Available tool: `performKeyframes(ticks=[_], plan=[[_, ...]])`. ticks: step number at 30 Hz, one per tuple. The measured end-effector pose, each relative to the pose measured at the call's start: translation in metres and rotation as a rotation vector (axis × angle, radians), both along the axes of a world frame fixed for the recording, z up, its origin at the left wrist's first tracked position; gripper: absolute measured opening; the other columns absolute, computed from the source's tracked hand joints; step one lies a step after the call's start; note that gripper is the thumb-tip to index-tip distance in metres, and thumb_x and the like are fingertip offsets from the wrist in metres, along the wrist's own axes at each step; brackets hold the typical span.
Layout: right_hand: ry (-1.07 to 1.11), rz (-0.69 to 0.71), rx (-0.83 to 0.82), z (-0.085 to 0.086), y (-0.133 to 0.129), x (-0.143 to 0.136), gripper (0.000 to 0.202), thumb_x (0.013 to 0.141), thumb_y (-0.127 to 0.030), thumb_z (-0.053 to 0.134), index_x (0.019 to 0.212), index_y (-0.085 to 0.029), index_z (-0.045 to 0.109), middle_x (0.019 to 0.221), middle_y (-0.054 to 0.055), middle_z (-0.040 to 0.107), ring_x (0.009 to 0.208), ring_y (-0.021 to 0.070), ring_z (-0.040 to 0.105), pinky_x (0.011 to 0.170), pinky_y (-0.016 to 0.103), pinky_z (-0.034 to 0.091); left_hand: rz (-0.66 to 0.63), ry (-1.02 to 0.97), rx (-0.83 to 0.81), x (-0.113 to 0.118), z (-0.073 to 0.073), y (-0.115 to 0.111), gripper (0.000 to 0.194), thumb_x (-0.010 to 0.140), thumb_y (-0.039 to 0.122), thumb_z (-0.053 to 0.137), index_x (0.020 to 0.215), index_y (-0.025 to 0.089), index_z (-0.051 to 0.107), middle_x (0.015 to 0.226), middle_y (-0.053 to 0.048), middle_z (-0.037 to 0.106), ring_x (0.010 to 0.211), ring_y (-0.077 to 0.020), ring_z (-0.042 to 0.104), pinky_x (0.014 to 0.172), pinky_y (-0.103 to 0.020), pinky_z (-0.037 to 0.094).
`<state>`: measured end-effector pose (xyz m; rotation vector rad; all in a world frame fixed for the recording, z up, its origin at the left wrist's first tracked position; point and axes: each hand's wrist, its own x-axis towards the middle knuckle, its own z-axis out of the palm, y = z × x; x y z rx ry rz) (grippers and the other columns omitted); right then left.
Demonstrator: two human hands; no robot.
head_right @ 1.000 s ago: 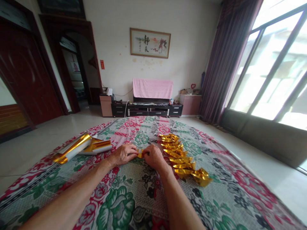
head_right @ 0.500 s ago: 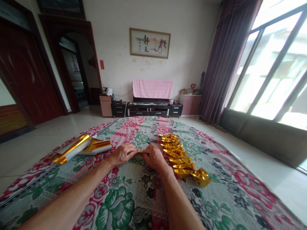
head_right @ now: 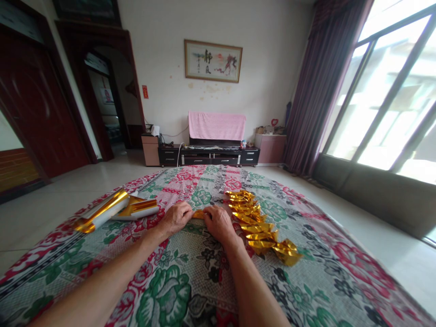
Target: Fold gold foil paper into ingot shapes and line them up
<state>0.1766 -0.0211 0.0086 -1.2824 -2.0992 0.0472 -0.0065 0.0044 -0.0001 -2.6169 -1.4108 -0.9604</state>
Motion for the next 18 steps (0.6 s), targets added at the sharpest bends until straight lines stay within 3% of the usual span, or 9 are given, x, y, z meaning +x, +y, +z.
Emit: performKeyframes(ticks=[11, 18], plan=[[0.015, -0.129, -0.025, -0.0003, 0.0026, -0.0070, 0.015, 0.075, -0.019, 0.050, 0.080, -0.019, 0.065, 0.070, 0.002, 0.063, 0.064, 0.0128, 0.055, 0.061, 0.021, 0.036, 0.085, -0.089, 0.014, 0.0038, -0.0099, 0.0065, 0.024, 0.080, 0.027, 0.048, 0.060, 0.017, 0.056, 0.070, -0.004, 0.056, 0.073, -0.0147, 0.052, 0.069, -0.027, 0.039], [0.024, -0.164, -0.043, -0.0020, 0.0031, -0.0088, 0.014, 0.074, -0.017, 0.051, 0.080, -0.019, 0.063, 0.071, 0.002, 0.061, 0.064, 0.0125, 0.054, 0.060, 0.021, 0.035, 0.105, -0.083, 0.018, 0.0055, -0.0054, 0.0018, 0.017, 0.079, 0.022, 0.049, 0.063, 0.017, 0.055, 0.070, -0.004, 0.056, 0.073, -0.0154, 0.053, 0.070, -0.027, 0.040]])
